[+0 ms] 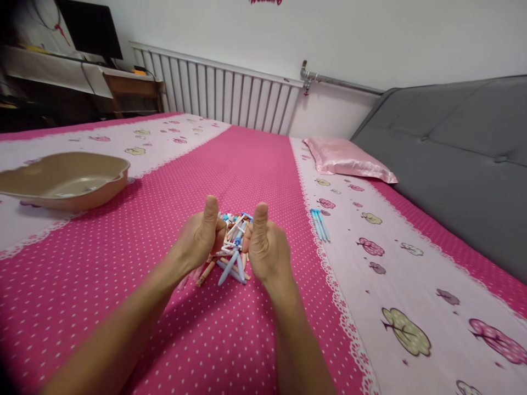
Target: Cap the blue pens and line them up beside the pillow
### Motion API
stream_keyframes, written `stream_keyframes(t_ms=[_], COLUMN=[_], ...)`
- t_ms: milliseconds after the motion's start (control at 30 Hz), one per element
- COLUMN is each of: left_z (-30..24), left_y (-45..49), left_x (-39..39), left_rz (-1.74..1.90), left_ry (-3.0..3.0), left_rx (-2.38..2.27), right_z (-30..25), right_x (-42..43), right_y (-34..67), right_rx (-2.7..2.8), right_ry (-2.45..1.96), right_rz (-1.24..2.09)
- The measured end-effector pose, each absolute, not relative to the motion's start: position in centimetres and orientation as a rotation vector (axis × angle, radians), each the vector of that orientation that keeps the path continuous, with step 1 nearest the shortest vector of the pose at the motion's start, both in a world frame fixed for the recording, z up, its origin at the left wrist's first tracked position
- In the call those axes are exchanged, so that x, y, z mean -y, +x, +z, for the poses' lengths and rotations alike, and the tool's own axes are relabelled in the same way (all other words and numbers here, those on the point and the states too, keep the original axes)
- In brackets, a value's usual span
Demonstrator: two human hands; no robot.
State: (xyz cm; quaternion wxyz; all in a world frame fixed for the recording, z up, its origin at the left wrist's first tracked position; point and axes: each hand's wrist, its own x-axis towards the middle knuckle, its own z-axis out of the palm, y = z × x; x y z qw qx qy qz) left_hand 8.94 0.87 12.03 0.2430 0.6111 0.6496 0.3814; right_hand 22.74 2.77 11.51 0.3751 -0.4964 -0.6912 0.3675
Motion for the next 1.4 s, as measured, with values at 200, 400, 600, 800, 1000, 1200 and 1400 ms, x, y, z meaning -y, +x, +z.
stream_keyframes(t_ms=[200, 400, 600, 800, 1000, 1200, 1400], left_z=[13.2, 12.1, 10.3, 9.5, 8.6, 7.8, 7.5], left_y=[5.9, 3.7, 2.6, 2.1, 3.2, 3.5, 3.2], left_x=[-1.4, -2.5, -3.2, -3.7, -4.1, -4.4, -4.5], left_rz=[0.973, 0.396, 0.114, 0.081, 0.116, 0.131, 0.151], left_ry=[1.639, 1.836, 1.812, 1.876, 1.931, 1.921, 1.939], left_rx=[-1.939, -2.334, -2.266, -2.217, -2.162, -2.165, -2.137], right_z=[11.5, 9.8, 7.8, 7.4, 6.5, 3.9, 0.3], right_x=[-3.8, -5.5, -6.3, -6.4, -6.5, -8.7, -11.9], right_y=[23.3, 23.6, 23.3, 22.8, 22.7, 23.2, 23.0], right_rx=[1.801, 1.904, 2.143, 2.273, 2.248, 2.022, 2.064], right_ry=[-1.319, -1.456, -1.664, -1.707, -1.643, -1.59, -1.362], right_rz=[0.801, 0.554, 0.495, 0.494, 0.449, 0.394, 0.452])
